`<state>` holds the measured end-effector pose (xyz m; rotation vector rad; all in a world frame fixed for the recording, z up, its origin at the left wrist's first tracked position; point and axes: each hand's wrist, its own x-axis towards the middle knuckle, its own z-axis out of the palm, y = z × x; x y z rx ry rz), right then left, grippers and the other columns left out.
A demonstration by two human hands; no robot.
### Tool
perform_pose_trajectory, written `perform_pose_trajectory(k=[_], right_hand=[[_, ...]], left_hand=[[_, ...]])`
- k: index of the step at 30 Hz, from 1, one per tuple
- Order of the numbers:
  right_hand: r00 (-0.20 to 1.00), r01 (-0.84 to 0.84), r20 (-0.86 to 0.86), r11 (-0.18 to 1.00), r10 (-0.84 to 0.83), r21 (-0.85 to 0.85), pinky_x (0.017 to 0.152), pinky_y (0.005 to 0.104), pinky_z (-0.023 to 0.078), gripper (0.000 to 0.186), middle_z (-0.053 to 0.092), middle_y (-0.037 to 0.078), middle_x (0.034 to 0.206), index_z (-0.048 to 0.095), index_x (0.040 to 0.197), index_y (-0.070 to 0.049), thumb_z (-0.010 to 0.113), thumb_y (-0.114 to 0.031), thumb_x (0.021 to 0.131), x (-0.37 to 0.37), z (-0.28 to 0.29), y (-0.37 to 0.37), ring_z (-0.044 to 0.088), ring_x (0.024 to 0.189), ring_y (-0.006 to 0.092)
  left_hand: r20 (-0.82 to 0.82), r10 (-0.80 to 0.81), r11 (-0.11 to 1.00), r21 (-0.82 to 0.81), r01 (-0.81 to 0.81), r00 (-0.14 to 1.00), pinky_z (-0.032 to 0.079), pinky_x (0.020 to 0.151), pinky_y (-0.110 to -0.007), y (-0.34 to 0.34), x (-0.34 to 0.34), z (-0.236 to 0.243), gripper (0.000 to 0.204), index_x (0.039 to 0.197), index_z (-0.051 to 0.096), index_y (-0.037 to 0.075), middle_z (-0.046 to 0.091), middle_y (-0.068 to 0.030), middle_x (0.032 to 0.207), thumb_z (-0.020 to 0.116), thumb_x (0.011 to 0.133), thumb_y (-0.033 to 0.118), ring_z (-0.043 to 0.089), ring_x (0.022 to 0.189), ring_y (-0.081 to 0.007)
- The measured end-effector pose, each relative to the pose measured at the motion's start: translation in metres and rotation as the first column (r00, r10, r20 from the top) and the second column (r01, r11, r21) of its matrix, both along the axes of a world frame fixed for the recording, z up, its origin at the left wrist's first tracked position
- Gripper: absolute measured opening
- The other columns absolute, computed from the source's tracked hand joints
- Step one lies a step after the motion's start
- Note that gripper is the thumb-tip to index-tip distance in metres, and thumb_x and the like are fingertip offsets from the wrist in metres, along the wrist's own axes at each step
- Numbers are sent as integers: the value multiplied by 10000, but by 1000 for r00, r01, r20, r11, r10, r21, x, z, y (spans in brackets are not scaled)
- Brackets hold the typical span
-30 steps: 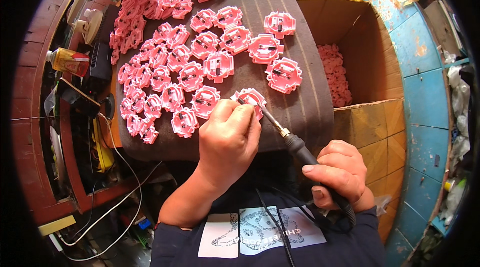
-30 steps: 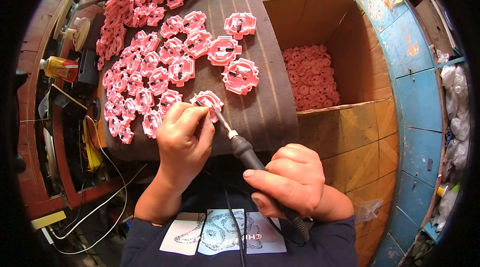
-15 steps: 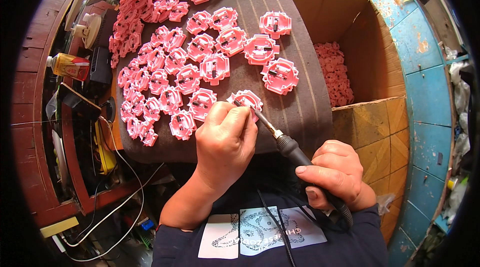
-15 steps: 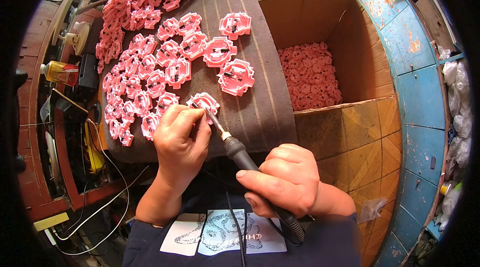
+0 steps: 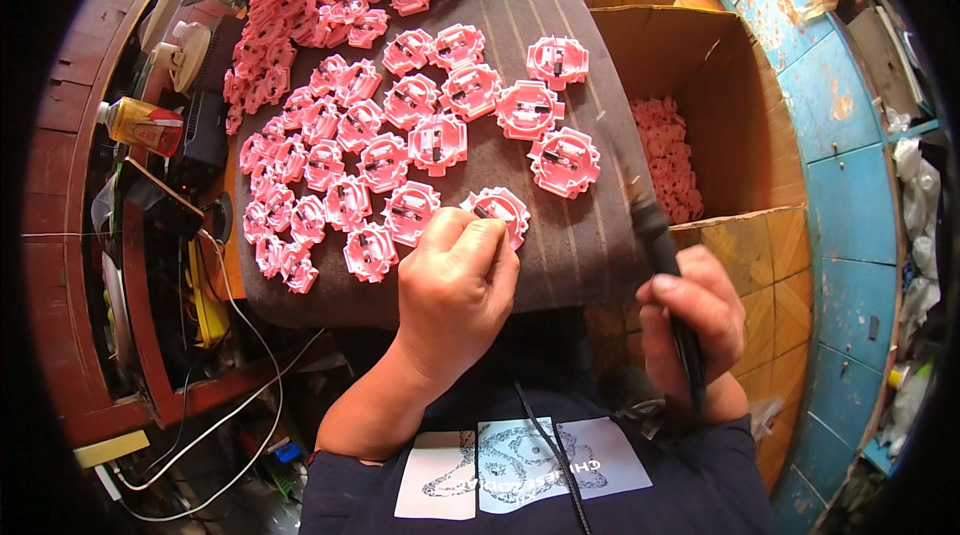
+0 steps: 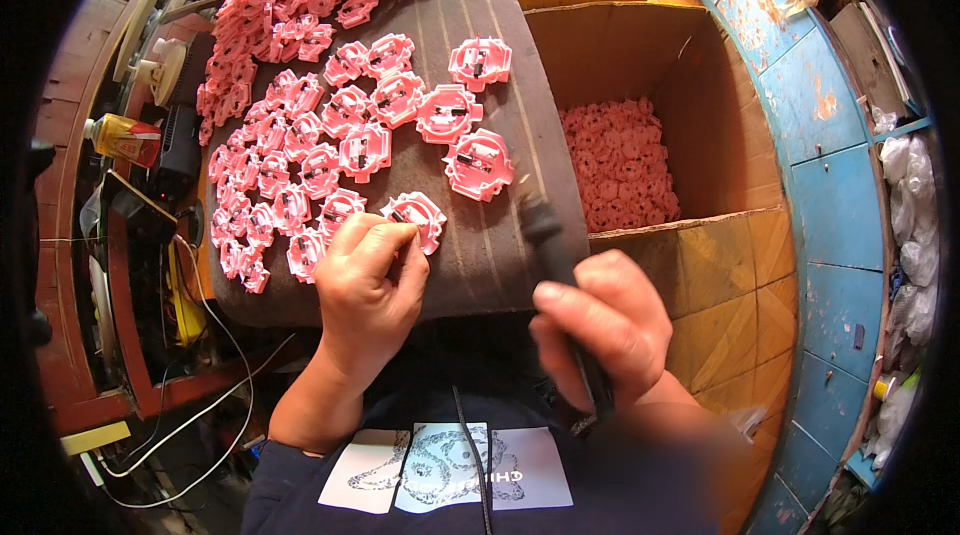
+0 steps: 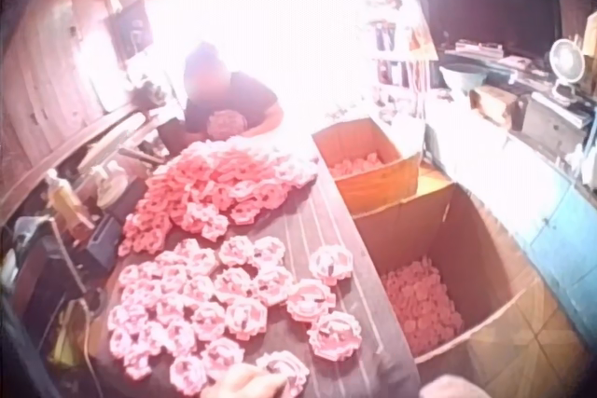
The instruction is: The person uses a soldering iron to apply heat to small pink plastic components on a workbench. They pick up each piece, apply the soldering iron to specific areas, and place the finished pieces aside. The process is repeated for multiple components.
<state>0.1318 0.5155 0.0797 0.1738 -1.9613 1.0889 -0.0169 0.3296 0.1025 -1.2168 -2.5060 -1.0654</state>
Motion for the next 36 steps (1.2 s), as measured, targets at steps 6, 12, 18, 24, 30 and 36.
perform_pose_trajectory(k=[6,12,18,24,30,36], right_hand=[[996,63,51,988,-71,141,673,374,535,408,704,166,925,671,1273,4,727,69,874,-43,0,34,664,757,279],[976,80,170,950,-136,301,938,539,494,559,663,237,1117,593,1280,-33,857,-185,811,-83,10,20,614,1046,478],[954,88,240,935,-177,343,921,520,474,511,652,210,1065,598,1278,-66,779,-69,800,-83,7,20,621,1068,442],[792,471,158,755,-590,456,986,519,436,501,672,187,1089,592,1272,-74,739,-16,797,-82,11,31,604,1138,416],[966,96,188,922,-177,375,958,532,474,447,677,235,1136,583,1234,-50,750,-49,819,-112,20,22,618,1113,469],[962,-56,259,857,-92,512,966,511,469,398,682,215,1126,593,1222,-70,730,-98,850,-135,19,19,626,1126,430]], left_hand=[[0,0,1000,11,0,1000,534,605,-342,-1,1,1,149,974,735,6,656,-123,865,775,851,-69,667,687,-247],[6,0,1000,-7,0,1000,546,607,-363,-2,1,3,145,987,739,12,655,-126,871,780,857,-38,678,694,-269],[39,-3,1000,3,2,999,556,617,-388,-2,2,4,162,991,736,13,652,-136,873,781,843,-35,679,704,-300],[21,-10,999,36,10,1000,560,627,-410,-3,2,1,147,968,725,24,650,-135,867,780,841,-26,682,720,-319],[16,-18,999,28,18,1000,558,631,-416,-3,0,1,147,958,714,25,648,-136,860,789,840,-18,676,726,-324],[25,-17,999,45,16,1000,561,629,-418,-2,1,0,146,958,710,26,645,-132,859,799,843,3,673,726,-326]])
